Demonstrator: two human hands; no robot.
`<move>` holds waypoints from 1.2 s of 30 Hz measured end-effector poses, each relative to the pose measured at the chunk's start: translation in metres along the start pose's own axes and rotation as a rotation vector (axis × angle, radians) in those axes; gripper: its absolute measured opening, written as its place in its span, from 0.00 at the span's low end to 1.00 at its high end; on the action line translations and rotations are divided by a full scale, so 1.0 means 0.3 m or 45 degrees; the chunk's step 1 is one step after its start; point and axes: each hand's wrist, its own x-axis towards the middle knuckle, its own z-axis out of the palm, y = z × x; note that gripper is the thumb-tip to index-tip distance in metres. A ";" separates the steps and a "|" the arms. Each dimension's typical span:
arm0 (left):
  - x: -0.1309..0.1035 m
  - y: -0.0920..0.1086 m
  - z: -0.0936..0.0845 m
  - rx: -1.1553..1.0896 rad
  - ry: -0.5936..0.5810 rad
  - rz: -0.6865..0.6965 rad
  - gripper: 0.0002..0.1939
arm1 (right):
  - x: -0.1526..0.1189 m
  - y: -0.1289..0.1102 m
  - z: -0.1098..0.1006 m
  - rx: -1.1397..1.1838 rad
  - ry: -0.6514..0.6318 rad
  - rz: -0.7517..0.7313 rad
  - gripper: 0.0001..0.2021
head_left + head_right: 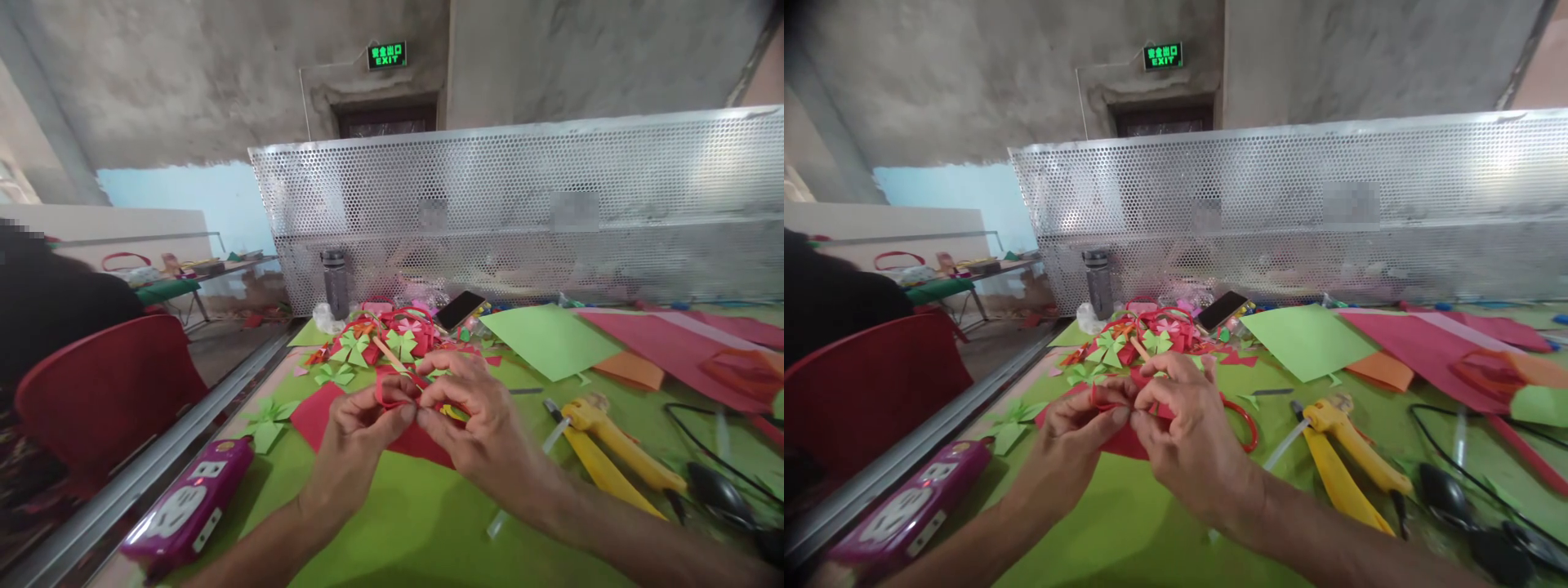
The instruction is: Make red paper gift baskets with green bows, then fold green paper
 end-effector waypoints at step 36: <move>-0.004 -0.015 0.015 -0.230 -0.045 -0.097 0.07 | -0.007 0.011 -0.003 -0.062 -0.031 -0.047 0.07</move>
